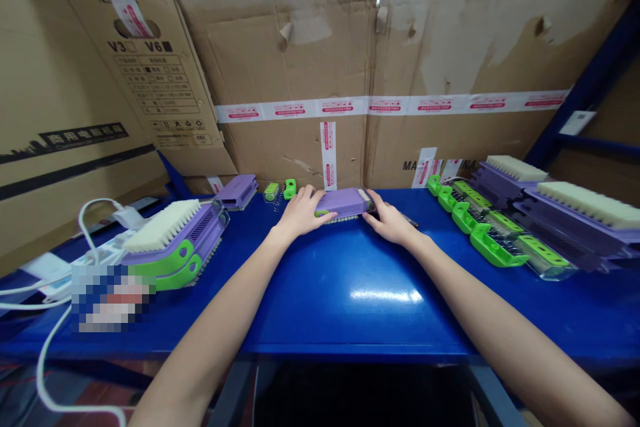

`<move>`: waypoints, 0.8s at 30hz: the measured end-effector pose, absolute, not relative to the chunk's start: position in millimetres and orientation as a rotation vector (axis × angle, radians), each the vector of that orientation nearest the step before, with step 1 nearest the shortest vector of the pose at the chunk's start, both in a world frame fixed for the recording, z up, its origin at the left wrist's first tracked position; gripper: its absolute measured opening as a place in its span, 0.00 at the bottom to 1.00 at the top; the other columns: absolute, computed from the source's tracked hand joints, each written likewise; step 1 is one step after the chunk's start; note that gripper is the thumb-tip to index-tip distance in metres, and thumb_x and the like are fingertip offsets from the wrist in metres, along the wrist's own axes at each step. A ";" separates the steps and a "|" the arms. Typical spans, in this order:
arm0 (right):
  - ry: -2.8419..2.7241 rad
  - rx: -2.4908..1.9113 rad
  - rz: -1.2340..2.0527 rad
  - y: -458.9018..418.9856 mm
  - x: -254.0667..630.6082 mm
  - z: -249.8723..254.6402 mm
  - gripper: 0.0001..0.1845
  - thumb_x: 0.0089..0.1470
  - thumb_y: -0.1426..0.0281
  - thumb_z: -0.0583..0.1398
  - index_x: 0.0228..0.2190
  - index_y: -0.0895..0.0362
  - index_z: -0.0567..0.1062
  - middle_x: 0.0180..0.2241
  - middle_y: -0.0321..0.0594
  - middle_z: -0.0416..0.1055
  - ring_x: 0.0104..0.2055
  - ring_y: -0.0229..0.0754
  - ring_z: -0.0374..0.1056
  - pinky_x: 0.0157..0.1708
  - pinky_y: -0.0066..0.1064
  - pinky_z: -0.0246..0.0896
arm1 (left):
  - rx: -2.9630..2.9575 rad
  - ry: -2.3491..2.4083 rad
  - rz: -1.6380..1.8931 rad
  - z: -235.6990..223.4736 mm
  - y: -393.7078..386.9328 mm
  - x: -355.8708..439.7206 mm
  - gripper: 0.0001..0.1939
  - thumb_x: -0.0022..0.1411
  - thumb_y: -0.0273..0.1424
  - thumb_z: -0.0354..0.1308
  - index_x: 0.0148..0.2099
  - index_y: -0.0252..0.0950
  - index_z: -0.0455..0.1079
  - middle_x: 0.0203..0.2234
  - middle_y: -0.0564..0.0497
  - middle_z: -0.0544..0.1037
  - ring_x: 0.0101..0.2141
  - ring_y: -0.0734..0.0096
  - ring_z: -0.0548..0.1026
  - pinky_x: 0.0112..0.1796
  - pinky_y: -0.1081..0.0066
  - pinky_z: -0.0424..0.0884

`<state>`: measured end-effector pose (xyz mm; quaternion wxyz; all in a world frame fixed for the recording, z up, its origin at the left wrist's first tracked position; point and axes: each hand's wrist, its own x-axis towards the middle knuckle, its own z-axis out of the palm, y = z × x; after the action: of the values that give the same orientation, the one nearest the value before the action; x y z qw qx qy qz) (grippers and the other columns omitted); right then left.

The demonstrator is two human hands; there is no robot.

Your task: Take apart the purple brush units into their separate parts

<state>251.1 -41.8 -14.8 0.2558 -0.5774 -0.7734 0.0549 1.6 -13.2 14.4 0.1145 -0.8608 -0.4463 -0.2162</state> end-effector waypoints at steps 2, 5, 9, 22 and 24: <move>-2.097 -1.570 0.152 -42.1 251.1 -14.6 0.37 0.59 0.62 0.52 0.65 0.61 0.47 0.51 0.57 0.69 0.51 0.53 0.68 0.51 0.43 0.60 | -2.528 -1.312 -0.636 14.4 -12.8 1.5 0.33 0.59 0.54 0.53 0.56 0.34 0.65 0.43 0.42 0.67 0.46 0.55 0.68 0.48 0.58 0.67; -2.095 -1.576 0.144 -42.5 250.9 -14.3 0.37 0.59 0.62 0.52 0.65 0.61 0.47 0.50 0.57 0.70 0.51 0.54 0.68 0.50 0.43 0.60 | -2.535 -1.317 -0.647 14.3 -12.7 1.7 0.33 0.59 0.53 0.54 0.56 0.34 0.65 0.43 0.42 0.67 0.46 0.54 0.68 0.48 0.58 0.67; -2.097 -1.583 0.138 -42.5 250.7 -14.2 0.36 0.59 0.62 0.51 0.64 0.60 0.47 0.51 0.56 0.70 0.51 0.53 0.68 0.50 0.43 0.60 | -2.534 -1.325 -0.660 14.5 -13.6 2.1 0.32 0.59 0.53 0.54 0.56 0.36 0.65 0.43 0.43 0.67 0.47 0.54 0.68 0.49 0.58 0.67; -2.094 -1.596 0.145 -44.9 249.4 -12.2 0.36 0.59 0.62 0.51 0.64 0.61 0.48 0.52 0.57 0.69 0.52 0.53 0.68 0.51 0.42 0.60 | -2.542 -1.353 -0.642 15.2 -14.1 1.8 0.32 0.59 0.54 0.53 0.56 0.36 0.64 0.44 0.42 0.67 0.46 0.55 0.69 0.49 0.57 0.67; -2.096 -1.576 0.141 -44.3 249.9 -12.9 0.36 0.59 0.62 0.51 0.64 0.60 0.47 0.52 0.56 0.68 0.52 0.52 0.68 0.50 0.42 0.60 | -2.541 -1.348 -0.637 15.4 -14.2 1.8 0.33 0.59 0.54 0.52 0.56 0.35 0.64 0.44 0.42 0.67 0.46 0.55 0.69 0.48 0.58 0.67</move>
<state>249.9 -44.3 -12.9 0.2547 -0.5804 -0.7717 0.0517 1.8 -14.2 15.4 0.0978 -0.8584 -0.4554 -0.2151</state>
